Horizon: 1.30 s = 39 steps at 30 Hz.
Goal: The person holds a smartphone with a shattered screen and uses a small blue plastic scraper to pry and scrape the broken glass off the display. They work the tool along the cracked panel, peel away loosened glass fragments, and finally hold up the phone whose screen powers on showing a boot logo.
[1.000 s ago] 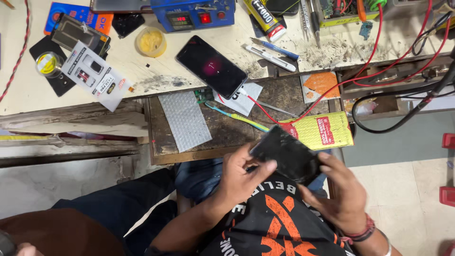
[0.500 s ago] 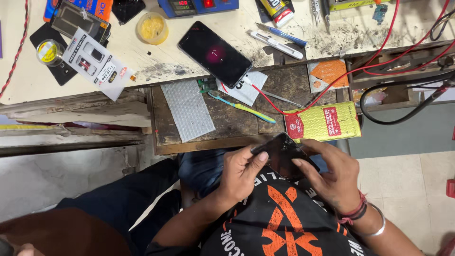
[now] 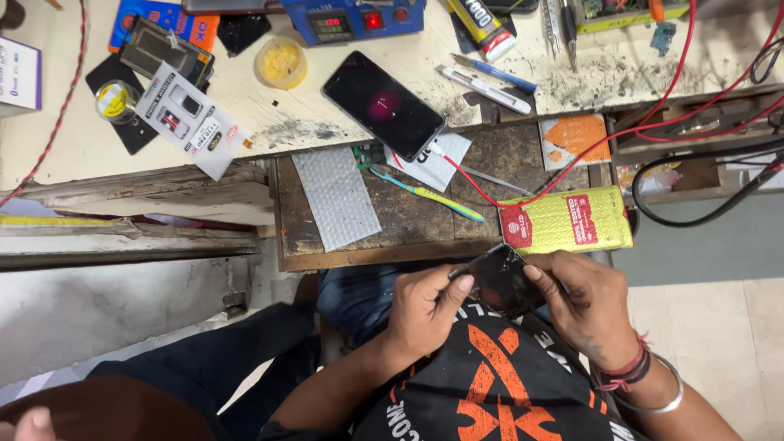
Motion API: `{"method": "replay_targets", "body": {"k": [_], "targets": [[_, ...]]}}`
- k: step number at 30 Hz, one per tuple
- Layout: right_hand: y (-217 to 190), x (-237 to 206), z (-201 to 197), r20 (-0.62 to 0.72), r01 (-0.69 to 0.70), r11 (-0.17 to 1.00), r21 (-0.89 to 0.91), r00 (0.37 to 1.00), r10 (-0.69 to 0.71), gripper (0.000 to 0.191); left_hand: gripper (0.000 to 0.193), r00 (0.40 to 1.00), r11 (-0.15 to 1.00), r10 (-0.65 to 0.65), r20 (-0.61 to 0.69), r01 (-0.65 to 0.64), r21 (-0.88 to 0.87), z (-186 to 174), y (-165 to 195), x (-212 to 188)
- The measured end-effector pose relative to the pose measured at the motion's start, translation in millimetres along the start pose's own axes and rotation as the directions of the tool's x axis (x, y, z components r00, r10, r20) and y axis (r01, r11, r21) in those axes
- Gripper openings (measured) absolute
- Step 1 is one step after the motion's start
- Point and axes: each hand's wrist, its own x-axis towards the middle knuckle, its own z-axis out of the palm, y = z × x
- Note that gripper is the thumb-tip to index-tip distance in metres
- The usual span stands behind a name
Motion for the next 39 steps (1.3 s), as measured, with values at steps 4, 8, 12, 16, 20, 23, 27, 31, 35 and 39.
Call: {"method": "replay_targets", "body": {"k": [4,8,12,16,20,23,27,31,35,39], "targets": [[3,1,0,0.004,0.156,0.974,-0.167,0.988,-0.157,0.011,0.021,1.000,1.000,0.018,-0.013,-0.018,-0.019,1,1,1],[5,1,2,0.003,0.228,0.928,-0.294,0.971,-0.238,0.015,0.021,0.998,0.998,0.066,-0.025,-0.066,-0.005,1,4,2],[6,2,5,0.018,0.306,0.872,-0.382,0.946,-0.324,0.016,0.021,0.999,0.999,0.035,-0.030,-0.036,-0.014,2,5,3],[8,4,7,0.028,0.334,0.861,-0.383,0.936,-0.350,0.017,0.021,0.999,1.000,0.017,-0.033,-0.017,0.008,3,1,2],[10,6,7,-0.001,0.234,0.881,-0.412,0.966,-0.257,0.014,0.023,0.995,0.998,-0.058,-0.083,0.055,-0.044,4,-11,-1],[13,7,4,-0.068,0.080,0.960,-0.269,0.993,-0.102,0.011,0.026,0.984,0.974,-0.130,-0.125,0.103,-0.201,2,-19,-5],[16,6,0,-0.037,-0.122,0.988,0.093,0.991,0.126,0.009,0.027,0.987,0.928,-0.113,-0.117,0.063,-0.367,0,-26,-6],[19,4,-3,0.105,-0.172,0.927,0.335,0.984,0.145,0.017,0.027,0.987,0.932,-0.114,-0.110,0.068,-0.356,1,-26,-5],[21,1,-2,0.167,-0.149,0.933,0.327,0.981,0.098,0.020,0.028,0.987,0.870,-0.138,-0.082,0.081,-0.486,1,-27,-5],[23,-3,1,0.162,-0.256,0.899,0.356,0.964,0.210,0.015,0.032,0.988,0.900,-0.128,-0.087,0.079,-0.429,-4,-29,-6]]}}
